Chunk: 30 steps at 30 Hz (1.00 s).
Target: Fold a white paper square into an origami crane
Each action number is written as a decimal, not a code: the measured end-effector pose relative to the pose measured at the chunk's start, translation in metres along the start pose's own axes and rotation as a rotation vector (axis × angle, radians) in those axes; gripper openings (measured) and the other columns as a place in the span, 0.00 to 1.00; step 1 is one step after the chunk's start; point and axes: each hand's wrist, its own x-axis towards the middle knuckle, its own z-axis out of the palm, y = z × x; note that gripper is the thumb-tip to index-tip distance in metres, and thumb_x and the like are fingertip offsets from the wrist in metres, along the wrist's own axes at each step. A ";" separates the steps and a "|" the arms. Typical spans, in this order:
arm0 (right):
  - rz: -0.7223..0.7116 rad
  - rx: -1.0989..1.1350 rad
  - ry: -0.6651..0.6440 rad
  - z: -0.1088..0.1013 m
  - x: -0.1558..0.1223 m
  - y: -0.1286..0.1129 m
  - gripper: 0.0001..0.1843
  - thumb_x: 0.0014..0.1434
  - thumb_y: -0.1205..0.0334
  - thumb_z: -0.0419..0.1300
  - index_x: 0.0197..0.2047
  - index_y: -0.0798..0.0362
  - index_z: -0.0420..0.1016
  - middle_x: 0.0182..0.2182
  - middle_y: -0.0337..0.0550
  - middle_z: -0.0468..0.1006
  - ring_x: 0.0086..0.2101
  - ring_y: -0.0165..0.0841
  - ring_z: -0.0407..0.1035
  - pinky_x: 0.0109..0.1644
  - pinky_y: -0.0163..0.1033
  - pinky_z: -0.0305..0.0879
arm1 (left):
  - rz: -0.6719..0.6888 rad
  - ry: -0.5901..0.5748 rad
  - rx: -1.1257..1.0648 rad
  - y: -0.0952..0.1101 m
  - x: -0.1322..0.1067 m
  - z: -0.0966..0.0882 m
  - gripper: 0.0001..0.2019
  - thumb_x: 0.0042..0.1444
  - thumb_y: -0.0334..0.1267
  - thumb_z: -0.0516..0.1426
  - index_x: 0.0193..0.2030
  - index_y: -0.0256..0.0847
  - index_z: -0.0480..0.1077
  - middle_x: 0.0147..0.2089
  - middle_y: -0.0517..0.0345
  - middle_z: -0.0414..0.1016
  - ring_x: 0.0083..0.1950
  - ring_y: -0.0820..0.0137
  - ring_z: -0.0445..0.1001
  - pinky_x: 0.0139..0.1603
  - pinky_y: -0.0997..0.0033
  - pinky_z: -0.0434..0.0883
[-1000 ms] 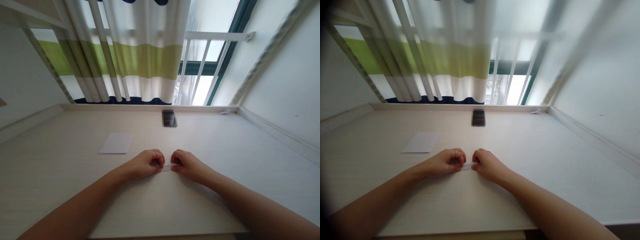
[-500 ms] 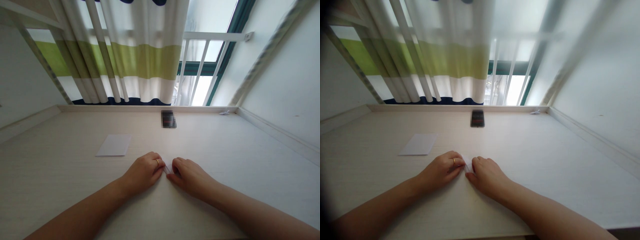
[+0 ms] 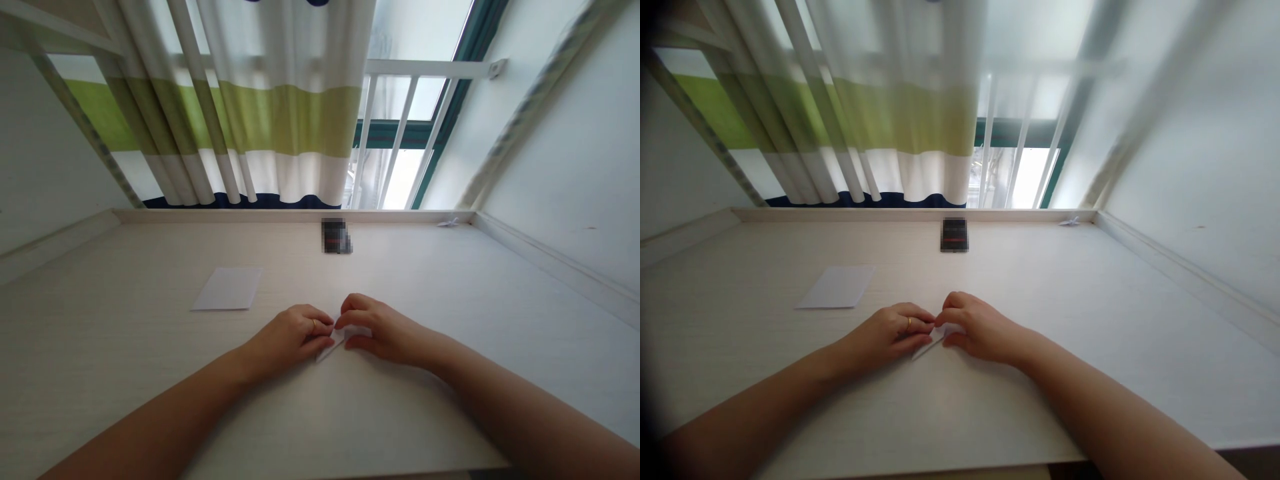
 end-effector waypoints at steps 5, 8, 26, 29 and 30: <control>-0.055 0.056 -0.013 0.002 0.005 0.010 0.07 0.51 0.65 0.59 0.36 0.53 0.75 0.36 0.45 0.68 0.38 0.32 0.65 0.44 0.38 0.62 | -0.010 0.011 -0.106 -0.007 0.003 0.001 0.10 0.52 0.34 0.53 0.39 0.42 0.74 0.44 0.57 0.75 0.45 0.71 0.70 0.48 0.73 0.65; -0.075 0.072 -0.010 0.007 0.007 0.010 0.06 0.53 0.65 0.58 0.34 0.53 0.76 0.35 0.44 0.68 0.37 0.31 0.65 0.43 0.37 0.63 | -0.021 0.002 -0.165 -0.009 0.003 0.001 0.10 0.51 0.33 0.54 0.38 0.42 0.74 0.44 0.58 0.74 0.44 0.72 0.71 0.47 0.74 0.66; -0.149 -0.018 0.034 0.018 0.009 0.007 0.09 0.57 0.68 0.52 0.32 0.56 0.73 0.32 0.45 0.69 0.34 0.30 0.64 0.40 0.35 0.62 | -0.191 0.080 -0.032 -0.002 0.002 0.004 0.09 0.51 0.35 0.53 0.29 0.39 0.74 0.31 0.58 0.70 0.30 0.75 0.67 0.33 0.77 0.63; -0.156 -0.060 0.029 0.018 0.009 0.006 0.08 0.57 0.69 0.51 0.33 0.56 0.72 0.32 0.46 0.68 0.33 0.31 0.63 0.39 0.36 0.62 | -0.159 0.057 -0.042 -0.002 0.002 0.001 0.08 0.50 0.35 0.53 0.28 0.38 0.73 0.32 0.59 0.69 0.30 0.76 0.66 0.32 0.78 0.62; -0.159 -0.073 0.026 0.018 0.009 0.006 0.08 0.57 0.69 0.51 0.33 0.56 0.71 0.32 0.46 0.68 0.33 0.31 0.63 0.39 0.37 0.62 | -0.153 0.045 -0.045 -0.002 0.003 0.000 0.08 0.50 0.34 0.53 0.28 0.38 0.73 0.32 0.59 0.68 0.30 0.76 0.65 0.32 0.78 0.62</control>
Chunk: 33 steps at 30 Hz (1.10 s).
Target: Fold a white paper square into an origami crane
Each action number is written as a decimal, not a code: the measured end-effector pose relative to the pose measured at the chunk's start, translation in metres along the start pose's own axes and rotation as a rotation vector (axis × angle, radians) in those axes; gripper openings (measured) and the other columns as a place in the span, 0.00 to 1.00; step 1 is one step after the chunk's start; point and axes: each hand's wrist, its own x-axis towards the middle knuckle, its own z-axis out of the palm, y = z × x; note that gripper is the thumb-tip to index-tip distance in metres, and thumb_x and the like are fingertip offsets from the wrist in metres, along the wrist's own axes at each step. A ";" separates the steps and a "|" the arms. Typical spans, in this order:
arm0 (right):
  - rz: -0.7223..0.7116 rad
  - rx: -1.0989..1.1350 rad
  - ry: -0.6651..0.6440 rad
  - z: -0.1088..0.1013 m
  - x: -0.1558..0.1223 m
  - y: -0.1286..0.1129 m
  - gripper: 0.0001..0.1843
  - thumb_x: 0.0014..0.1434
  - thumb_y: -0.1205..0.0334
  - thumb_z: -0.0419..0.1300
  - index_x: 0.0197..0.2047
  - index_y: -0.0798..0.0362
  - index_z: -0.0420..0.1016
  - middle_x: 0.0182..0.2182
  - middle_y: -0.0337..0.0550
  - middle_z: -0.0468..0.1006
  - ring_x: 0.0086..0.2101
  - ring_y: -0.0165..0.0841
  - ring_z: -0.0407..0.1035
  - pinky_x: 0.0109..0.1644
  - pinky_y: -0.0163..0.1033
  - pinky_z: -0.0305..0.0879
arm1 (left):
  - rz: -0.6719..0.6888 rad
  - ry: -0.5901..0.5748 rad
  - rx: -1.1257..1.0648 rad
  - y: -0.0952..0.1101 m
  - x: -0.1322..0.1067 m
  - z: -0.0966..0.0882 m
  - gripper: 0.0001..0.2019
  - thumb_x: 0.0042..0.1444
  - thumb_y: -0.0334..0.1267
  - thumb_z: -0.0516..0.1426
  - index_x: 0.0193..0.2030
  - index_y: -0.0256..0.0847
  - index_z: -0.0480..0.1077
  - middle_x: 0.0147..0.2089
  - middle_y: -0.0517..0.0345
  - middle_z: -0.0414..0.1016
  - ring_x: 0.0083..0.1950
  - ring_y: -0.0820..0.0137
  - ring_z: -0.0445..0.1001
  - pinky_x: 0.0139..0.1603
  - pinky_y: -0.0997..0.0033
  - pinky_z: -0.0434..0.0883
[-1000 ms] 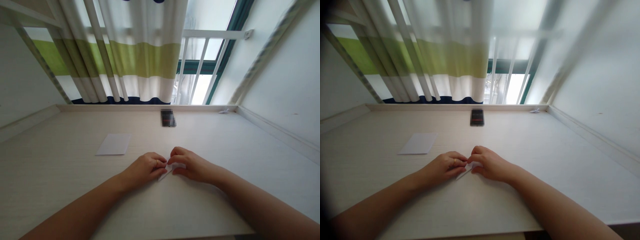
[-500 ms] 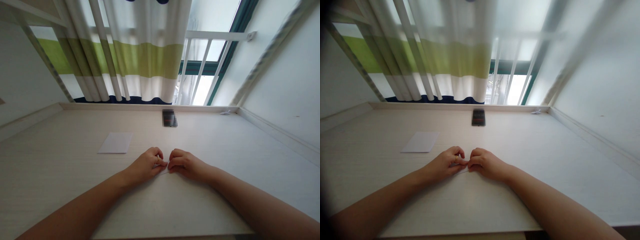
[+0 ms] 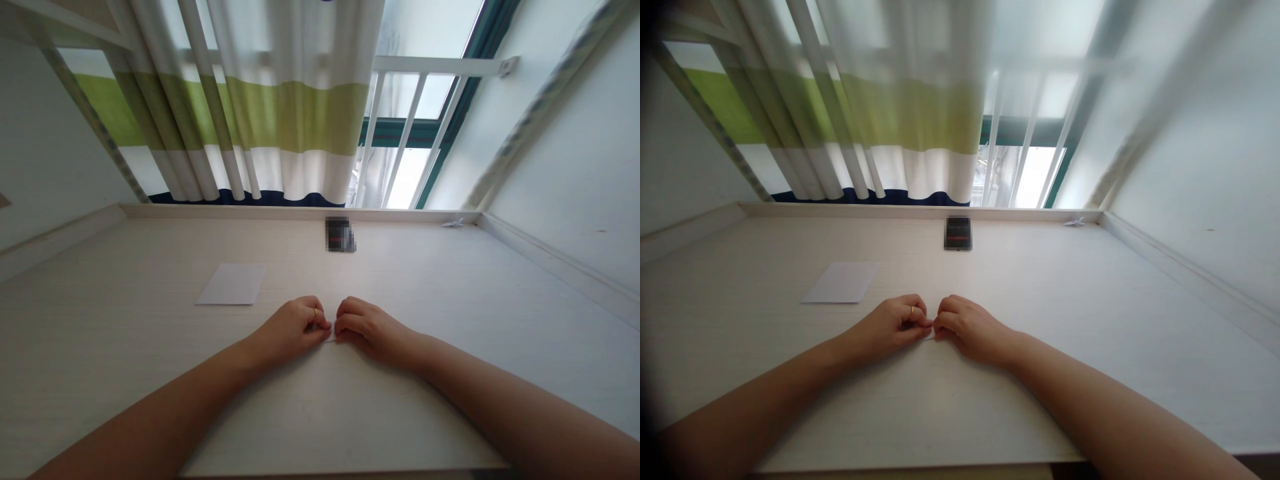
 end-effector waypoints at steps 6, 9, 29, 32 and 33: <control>0.003 -0.043 -0.015 0.000 0.001 -0.004 0.08 0.56 0.72 0.49 0.32 0.57 0.69 0.32 0.47 0.67 0.35 0.32 0.61 0.42 0.39 0.61 | 0.019 -0.052 0.006 0.000 0.002 -0.004 0.08 0.51 0.35 0.53 0.28 0.37 0.73 0.32 0.59 0.67 0.30 0.77 0.64 0.32 0.78 0.61; 0.009 -0.074 -0.009 0.001 0.002 -0.005 0.08 0.57 0.72 0.48 0.34 0.57 0.68 0.33 0.48 0.67 0.37 0.34 0.60 0.43 0.41 0.60 | 0.027 -0.069 0.001 0.000 0.002 -0.005 0.08 0.51 0.35 0.53 0.27 0.37 0.73 0.32 0.59 0.67 0.30 0.76 0.65 0.32 0.78 0.61; 0.072 -0.020 -0.010 0.000 0.008 0.000 0.07 0.59 0.66 0.49 0.32 0.56 0.66 0.33 0.47 0.65 0.37 0.34 0.60 0.44 0.42 0.61 | 0.063 -0.118 -0.010 -0.003 0.002 -0.007 0.10 0.52 0.36 0.52 0.28 0.38 0.74 0.34 0.58 0.68 0.33 0.75 0.67 0.37 0.77 0.63; 0.072 -0.034 -0.013 0.002 0.009 0.000 0.07 0.59 0.67 0.49 0.31 0.57 0.65 0.33 0.48 0.65 0.37 0.34 0.59 0.44 0.43 0.60 | 0.066 -0.121 -0.004 -0.003 0.002 -0.007 0.10 0.52 0.36 0.52 0.28 0.38 0.74 0.33 0.58 0.68 0.33 0.75 0.67 0.36 0.77 0.63; 0.073 -0.030 -0.011 0.002 0.010 0.000 0.07 0.59 0.67 0.49 0.31 0.57 0.65 0.32 0.48 0.65 0.37 0.34 0.59 0.44 0.43 0.60 | 0.066 -0.121 -0.001 -0.003 0.002 -0.007 0.10 0.52 0.36 0.52 0.28 0.38 0.74 0.33 0.57 0.68 0.33 0.75 0.67 0.36 0.77 0.63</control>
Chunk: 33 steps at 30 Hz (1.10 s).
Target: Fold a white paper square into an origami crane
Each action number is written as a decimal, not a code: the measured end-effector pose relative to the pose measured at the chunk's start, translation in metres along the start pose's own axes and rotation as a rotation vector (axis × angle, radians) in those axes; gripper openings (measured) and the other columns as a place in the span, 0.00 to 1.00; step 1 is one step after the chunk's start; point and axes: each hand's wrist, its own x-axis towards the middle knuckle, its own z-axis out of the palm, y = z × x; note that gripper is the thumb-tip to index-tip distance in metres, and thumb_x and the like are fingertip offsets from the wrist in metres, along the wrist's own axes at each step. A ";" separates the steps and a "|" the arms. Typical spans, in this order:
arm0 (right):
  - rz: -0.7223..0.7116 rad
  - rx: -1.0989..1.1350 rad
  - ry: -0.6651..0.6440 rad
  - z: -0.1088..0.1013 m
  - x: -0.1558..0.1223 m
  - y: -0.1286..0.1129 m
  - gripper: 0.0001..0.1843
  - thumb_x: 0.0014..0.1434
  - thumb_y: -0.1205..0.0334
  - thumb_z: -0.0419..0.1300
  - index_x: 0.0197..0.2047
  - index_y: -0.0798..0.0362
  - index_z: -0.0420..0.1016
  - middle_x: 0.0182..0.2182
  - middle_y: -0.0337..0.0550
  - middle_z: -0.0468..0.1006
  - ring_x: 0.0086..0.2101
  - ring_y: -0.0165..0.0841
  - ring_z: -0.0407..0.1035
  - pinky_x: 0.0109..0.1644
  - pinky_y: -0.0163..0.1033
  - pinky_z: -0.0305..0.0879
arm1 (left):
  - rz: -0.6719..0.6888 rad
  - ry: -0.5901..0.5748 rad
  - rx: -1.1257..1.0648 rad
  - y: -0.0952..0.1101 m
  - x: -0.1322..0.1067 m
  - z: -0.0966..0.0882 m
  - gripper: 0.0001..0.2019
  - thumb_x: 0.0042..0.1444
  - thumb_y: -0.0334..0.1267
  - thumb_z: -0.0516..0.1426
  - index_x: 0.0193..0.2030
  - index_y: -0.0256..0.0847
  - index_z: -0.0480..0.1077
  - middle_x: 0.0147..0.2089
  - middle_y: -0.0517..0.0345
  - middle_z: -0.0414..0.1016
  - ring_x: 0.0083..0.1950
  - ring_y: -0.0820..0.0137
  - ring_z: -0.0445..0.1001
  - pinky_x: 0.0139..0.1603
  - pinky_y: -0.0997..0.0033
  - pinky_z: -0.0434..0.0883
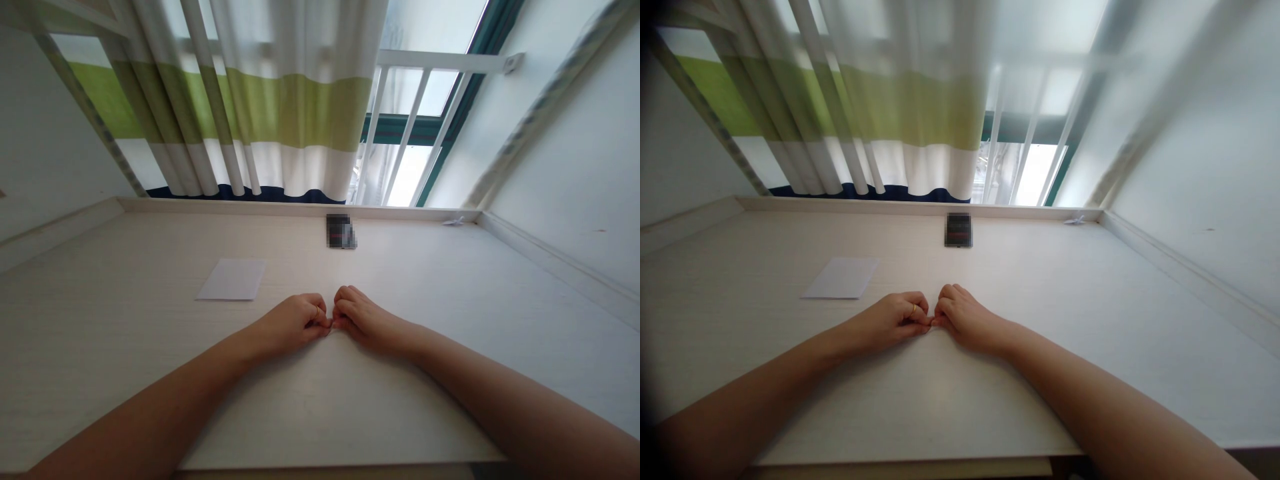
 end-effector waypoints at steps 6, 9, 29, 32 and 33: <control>0.051 0.052 0.013 0.001 0.001 0.002 0.06 0.58 0.65 0.51 0.30 0.55 0.63 0.32 0.46 0.64 0.36 0.34 0.60 0.43 0.43 0.61 | -0.028 0.023 -0.026 0.003 0.000 0.001 0.10 0.51 0.34 0.52 0.28 0.38 0.74 0.32 0.59 0.68 0.31 0.76 0.67 0.34 0.78 0.62; 0.071 0.080 0.027 0.001 0.002 0.001 0.06 0.57 0.65 0.52 0.29 0.55 0.63 0.31 0.45 0.64 0.35 0.33 0.60 0.42 0.42 0.61 | -0.084 0.024 -0.063 0.003 0.000 0.002 0.10 0.50 0.34 0.52 0.27 0.37 0.74 0.32 0.60 0.68 0.28 0.77 0.65 0.29 0.78 0.61; 0.136 0.262 0.004 -0.004 -0.001 0.009 0.04 0.52 0.71 0.53 0.27 0.55 0.65 0.34 0.44 0.66 0.33 0.30 0.63 0.40 0.38 0.63 | -0.173 0.037 -0.164 0.000 0.002 0.003 0.09 0.48 0.39 0.56 0.27 0.38 0.74 0.31 0.61 0.67 0.29 0.76 0.65 0.30 0.77 0.61; 0.146 0.252 0.012 -0.002 -0.001 0.008 0.05 0.52 0.72 0.53 0.27 0.55 0.64 0.35 0.45 0.65 0.34 0.31 0.63 0.41 0.39 0.63 | -0.205 0.054 -0.203 0.002 0.002 0.004 0.08 0.47 0.39 0.56 0.25 0.37 0.74 0.31 0.61 0.67 0.28 0.76 0.65 0.30 0.76 0.60; 0.148 0.246 0.017 -0.002 0.000 0.008 0.05 0.51 0.72 0.53 0.27 0.55 0.64 0.35 0.45 0.65 0.34 0.31 0.63 0.41 0.39 0.63 | -0.219 0.061 -0.222 0.002 0.002 0.004 0.08 0.47 0.39 0.57 0.25 0.37 0.74 0.30 0.61 0.67 0.28 0.76 0.65 0.29 0.76 0.60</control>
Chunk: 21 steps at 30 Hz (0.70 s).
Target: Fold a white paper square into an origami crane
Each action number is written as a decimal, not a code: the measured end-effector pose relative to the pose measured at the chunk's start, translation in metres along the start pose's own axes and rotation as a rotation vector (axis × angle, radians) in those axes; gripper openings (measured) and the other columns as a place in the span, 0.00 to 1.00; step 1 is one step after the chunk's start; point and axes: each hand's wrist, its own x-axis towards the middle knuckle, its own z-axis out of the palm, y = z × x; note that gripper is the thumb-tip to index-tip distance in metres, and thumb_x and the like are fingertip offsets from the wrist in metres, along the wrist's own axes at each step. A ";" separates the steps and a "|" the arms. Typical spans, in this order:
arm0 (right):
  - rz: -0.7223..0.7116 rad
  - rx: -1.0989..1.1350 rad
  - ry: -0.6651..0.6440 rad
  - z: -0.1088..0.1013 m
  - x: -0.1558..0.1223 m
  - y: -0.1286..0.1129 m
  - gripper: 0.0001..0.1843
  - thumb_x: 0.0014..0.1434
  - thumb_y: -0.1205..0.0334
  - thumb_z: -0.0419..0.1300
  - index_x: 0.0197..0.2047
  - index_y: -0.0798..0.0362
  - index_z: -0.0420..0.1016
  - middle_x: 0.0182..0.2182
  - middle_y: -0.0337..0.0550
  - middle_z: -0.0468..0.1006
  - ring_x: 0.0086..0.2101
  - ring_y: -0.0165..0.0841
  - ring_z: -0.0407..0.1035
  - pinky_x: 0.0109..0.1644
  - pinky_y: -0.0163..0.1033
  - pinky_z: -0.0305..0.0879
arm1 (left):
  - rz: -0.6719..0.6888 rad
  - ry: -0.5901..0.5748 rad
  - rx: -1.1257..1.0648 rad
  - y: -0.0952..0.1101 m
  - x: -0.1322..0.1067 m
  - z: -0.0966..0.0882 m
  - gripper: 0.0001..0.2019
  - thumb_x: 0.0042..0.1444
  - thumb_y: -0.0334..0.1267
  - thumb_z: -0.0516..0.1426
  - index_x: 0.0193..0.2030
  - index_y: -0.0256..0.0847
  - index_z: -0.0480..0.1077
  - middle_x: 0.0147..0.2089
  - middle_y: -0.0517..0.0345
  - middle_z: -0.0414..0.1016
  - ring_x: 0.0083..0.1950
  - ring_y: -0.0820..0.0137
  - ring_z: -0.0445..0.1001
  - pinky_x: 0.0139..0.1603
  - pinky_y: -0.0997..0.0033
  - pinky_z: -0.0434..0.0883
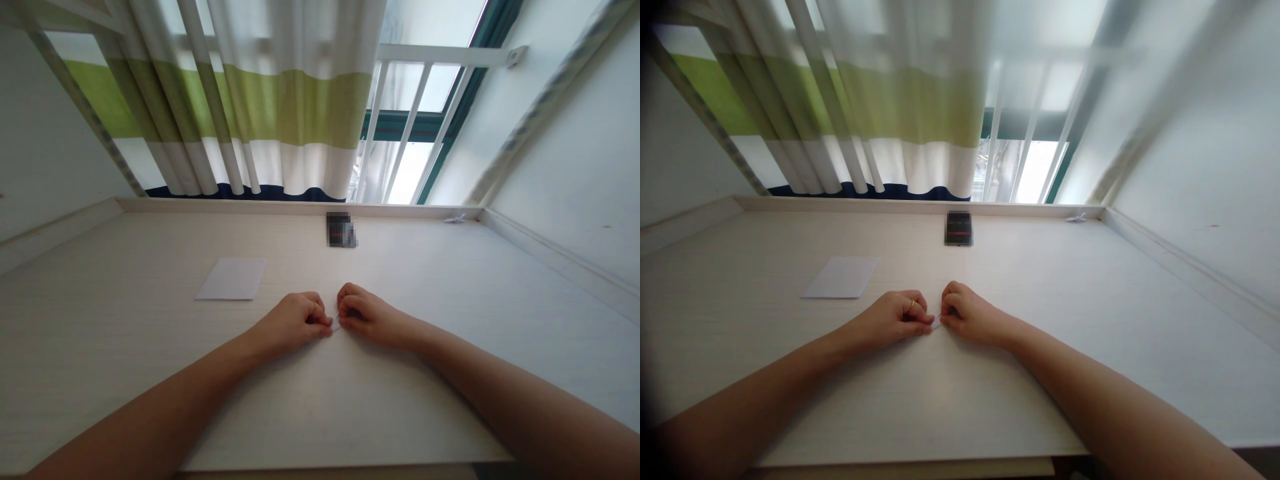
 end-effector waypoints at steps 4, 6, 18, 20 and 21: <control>0.000 -0.009 0.015 0.001 0.001 0.000 0.04 0.51 0.71 0.53 0.26 0.55 0.64 0.34 0.45 0.65 0.34 0.31 0.63 0.41 0.39 0.63 | -0.059 0.032 -0.067 0.000 0.000 0.003 0.08 0.45 0.39 0.57 0.23 0.37 0.72 0.30 0.61 0.67 0.27 0.76 0.65 0.28 0.76 0.60; 0.006 -0.015 0.010 0.001 0.001 0.000 0.04 0.52 0.71 0.54 0.26 0.55 0.64 0.34 0.44 0.65 0.33 0.30 0.63 0.40 0.39 0.63 | -0.064 0.060 -0.074 0.000 0.000 0.004 0.08 0.45 0.39 0.57 0.23 0.37 0.72 0.30 0.61 0.67 0.27 0.76 0.65 0.28 0.76 0.60; 0.018 -0.039 -0.003 0.000 0.002 -0.001 0.04 0.51 0.71 0.54 0.26 0.55 0.64 0.33 0.44 0.66 0.33 0.30 0.62 0.39 0.38 0.63 | -0.040 0.129 -0.025 0.000 0.001 0.009 0.08 0.45 0.38 0.56 0.20 0.37 0.68 0.28 0.61 0.67 0.28 0.74 0.64 0.30 0.74 0.61; 0.018 -0.038 0.005 0.000 0.002 -0.001 0.04 0.52 0.71 0.54 0.26 0.55 0.64 0.33 0.44 0.65 0.33 0.30 0.62 0.40 0.38 0.63 | -0.042 0.125 -0.020 0.001 0.001 0.008 0.08 0.45 0.38 0.56 0.20 0.37 0.67 0.28 0.61 0.66 0.28 0.75 0.64 0.30 0.74 0.61; 0.018 -0.039 0.009 0.000 0.002 -0.001 0.04 0.52 0.71 0.54 0.26 0.55 0.64 0.33 0.44 0.65 0.33 0.31 0.62 0.40 0.38 0.63 | -0.043 0.124 -0.018 0.001 0.001 0.008 0.08 0.45 0.38 0.56 0.20 0.37 0.67 0.28 0.61 0.66 0.28 0.75 0.64 0.30 0.75 0.61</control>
